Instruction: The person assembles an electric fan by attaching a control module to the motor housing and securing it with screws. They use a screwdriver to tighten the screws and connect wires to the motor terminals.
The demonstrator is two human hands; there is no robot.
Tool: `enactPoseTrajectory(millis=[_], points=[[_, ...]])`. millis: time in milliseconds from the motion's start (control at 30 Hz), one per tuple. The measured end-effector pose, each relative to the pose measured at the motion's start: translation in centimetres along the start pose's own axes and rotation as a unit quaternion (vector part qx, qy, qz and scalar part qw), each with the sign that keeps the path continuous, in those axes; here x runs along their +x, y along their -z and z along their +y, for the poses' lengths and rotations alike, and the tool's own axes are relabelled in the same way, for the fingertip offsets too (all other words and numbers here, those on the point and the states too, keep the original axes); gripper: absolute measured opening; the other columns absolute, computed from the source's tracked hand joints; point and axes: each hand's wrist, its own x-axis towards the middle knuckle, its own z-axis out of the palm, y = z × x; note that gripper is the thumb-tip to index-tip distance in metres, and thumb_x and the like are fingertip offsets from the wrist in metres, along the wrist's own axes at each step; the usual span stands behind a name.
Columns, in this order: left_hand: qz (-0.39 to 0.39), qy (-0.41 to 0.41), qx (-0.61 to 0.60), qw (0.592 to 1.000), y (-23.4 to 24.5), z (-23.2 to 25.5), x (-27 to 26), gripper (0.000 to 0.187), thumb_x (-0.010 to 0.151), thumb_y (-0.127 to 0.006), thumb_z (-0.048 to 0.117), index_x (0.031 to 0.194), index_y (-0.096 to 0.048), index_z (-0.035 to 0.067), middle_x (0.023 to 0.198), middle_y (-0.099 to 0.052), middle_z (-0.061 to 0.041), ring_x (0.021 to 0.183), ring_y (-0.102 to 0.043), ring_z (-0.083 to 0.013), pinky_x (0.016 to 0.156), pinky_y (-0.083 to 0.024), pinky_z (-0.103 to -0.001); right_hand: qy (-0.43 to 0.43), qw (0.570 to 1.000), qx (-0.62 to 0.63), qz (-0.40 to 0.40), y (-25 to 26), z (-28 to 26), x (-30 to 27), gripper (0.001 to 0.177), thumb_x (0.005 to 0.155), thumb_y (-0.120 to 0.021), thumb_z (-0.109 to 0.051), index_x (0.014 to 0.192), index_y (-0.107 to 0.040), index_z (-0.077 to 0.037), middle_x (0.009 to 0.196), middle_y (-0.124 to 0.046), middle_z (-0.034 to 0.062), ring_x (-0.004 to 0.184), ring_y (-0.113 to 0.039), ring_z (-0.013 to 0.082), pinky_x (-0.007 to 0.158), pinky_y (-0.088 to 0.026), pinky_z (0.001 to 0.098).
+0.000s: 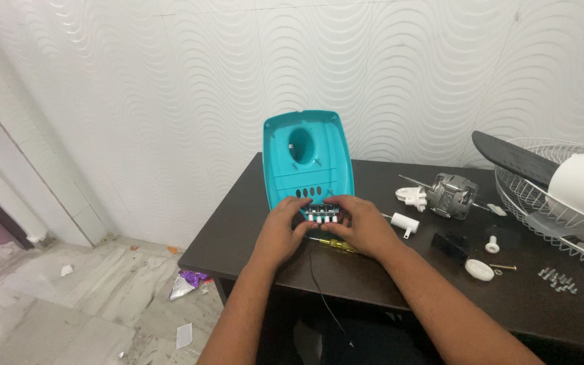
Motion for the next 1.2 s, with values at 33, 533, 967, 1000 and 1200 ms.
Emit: enactPoseTrajectory(millis=[33,533,967,1000,1200], points=[[0.008,-0.017,-0.004,1.0,0.1,-0.1,0.0,0.051,0.079,-0.082,0.018,0.126,-0.067,0.009,0.118,-0.068,-0.01,0.11,-0.066,-0.0282,0.094,-0.052,-0.04,0.014,1.0,-0.012,0.003,0.1,0.1,0.1,0.055,0.076,-0.087,-0.025,0.127,-0.07,-0.014,0.09,-0.071,0.0072,0.071,-0.065,0.0173,0.068,-0.056,0.0327],[0.042,-0.036,-0.001,0.998,0.3,0.6,-0.2,0.043,0.076,-0.081,0.02,0.115,-0.072,0.004,0.104,-0.071,-0.01,0.088,-0.072,-0.0249,0.078,-0.058,-0.037,0.063,0.997,-0.017,0.04,0.0,-0.1,-0.1,0.05,0.077,-0.086,-0.027,0.122,-0.073,-0.012,0.08,-0.072,0.0075,0.063,-0.063,0.0146,0.061,-0.053,0.0306],[0.064,-0.023,0.016,0.998,0.2,0.6,-0.3,0.046,0.076,-0.078,0.021,0.118,-0.069,0.004,0.109,-0.07,-0.011,0.09,-0.071,-0.0265,0.078,-0.057,-0.039,0.088,0.995,0.043,0.006,0.1,0.3,-0.2,0.055,0.078,-0.071,-0.009,0.133,-0.065,-0.007,0.084,-0.072,0.0073,0.072,-0.067,0.0145,0.071,-0.056,0.03],[0.059,-0.016,0.021,0.998,0.2,0.6,-0.2,0.046,0.076,-0.078,0.021,0.119,-0.069,0.004,0.109,-0.07,-0.011,0.09,-0.071,-0.0265,0.078,-0.057,-0.039,0.064,0.997,0.039,0.001,0.0,0.3,-0.1,0.054,0.078,-0.071,-0.009,0.132,-0.066,-0.008,0.081,-0.072,0.0073,0.071,-0.067,0.0144,0.07,-0.056,0.0299],[0.051,-0.017,-0.006,0.999,0.2,0.4,-0.2,0.047,0.076,-0.077,0.02,0.12,-0.068,0.004,0.111,-0.07,-0.011,0.089,-0.073,-0.0252,0.078,-0.059,-0.038,0.039,0.999,0.031,0.004,0.1,0.2,-0.2,0.051,0.078,-0.071,-0.011,0.129,-0.068,-0.01,0.078,-0.071,0.0069,0.068,-0.066,0.0148,0.068,-0.056,0.0301]])
